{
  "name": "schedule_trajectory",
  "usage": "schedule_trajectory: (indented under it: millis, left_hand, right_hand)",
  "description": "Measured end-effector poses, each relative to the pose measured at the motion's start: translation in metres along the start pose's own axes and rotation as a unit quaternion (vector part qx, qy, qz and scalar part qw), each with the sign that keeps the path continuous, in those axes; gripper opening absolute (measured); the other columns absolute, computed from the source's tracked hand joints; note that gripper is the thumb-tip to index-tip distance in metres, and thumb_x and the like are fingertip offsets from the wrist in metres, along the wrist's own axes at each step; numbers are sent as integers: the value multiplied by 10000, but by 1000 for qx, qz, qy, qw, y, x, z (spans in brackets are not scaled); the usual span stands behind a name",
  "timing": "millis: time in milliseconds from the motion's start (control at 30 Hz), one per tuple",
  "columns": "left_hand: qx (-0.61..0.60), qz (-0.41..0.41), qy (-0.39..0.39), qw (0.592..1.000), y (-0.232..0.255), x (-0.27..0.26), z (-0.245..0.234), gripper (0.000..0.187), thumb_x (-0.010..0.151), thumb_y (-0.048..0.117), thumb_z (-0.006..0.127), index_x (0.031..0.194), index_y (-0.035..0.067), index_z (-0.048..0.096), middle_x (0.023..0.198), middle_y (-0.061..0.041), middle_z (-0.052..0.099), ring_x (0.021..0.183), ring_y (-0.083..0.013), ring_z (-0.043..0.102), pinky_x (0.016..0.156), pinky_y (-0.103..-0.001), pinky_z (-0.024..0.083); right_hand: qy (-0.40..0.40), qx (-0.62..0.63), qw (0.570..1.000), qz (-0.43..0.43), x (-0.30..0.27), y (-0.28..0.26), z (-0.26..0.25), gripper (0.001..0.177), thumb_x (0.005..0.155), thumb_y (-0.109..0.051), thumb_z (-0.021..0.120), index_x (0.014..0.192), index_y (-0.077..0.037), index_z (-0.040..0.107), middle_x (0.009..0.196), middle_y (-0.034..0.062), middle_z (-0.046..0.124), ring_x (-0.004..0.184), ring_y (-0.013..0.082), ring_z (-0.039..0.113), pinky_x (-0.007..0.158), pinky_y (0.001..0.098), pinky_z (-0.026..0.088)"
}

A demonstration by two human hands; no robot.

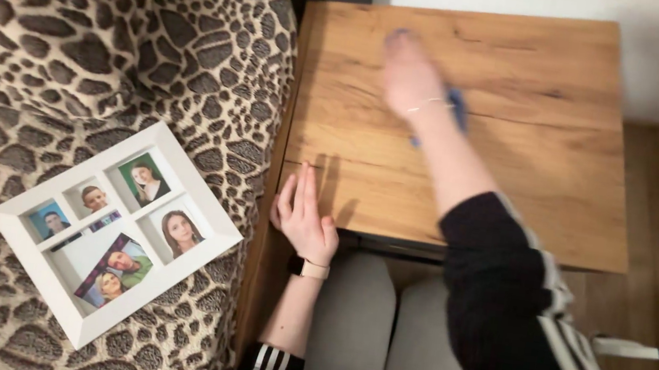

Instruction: The person clears a wooden bedside table by moving a photo frame, tissue box, and a bottle, then sprays cleaner and wipes the surface with a cloth. They open a drawer, briefly handle items inside, and continue wiping the table top.

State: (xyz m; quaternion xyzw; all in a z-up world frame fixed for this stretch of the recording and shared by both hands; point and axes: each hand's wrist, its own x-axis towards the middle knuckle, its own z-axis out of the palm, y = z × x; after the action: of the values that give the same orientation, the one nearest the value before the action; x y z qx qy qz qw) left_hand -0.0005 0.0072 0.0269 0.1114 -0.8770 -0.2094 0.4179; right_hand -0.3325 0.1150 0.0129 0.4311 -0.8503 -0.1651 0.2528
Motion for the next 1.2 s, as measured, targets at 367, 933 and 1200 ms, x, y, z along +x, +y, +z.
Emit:
schedule_trajectory:
  millis: [367,933,1200]
  left_hand:
    - [-7,35,18,999,-20,-8,7,1003,987,709,-91,1571,80,429,1594,-44,477,1399,-290,451,1132,-437,269]
    - [-10,28,1,1000,7,-1,-6,823,1078,591,60,1467,78,572,1512,-106,570,1398,-346,489,1140,-457,387]
    - [4,22,28,999,-4,-8,12,799,1083,585,116,1474,23,528,1489,-159,580,1418,-371,466,1168,-450,380]
  right_hand:
    - [92,324,940,-56,-114,-130,-148,576,889,-223,665,1407,14,578,1504,193,540,1450,337,446,1221,471,362]
    - [-66,132,936,321,-230,210,37,540,1066,-170,459,1430,229,466,1426,416,452,1314,538,430,1165,522,328]
    - [-40,42,980,191,-118,218,97,423,981,-234,533,1225,88,659,1295,313,603,1282,459,506,1167,515,354]
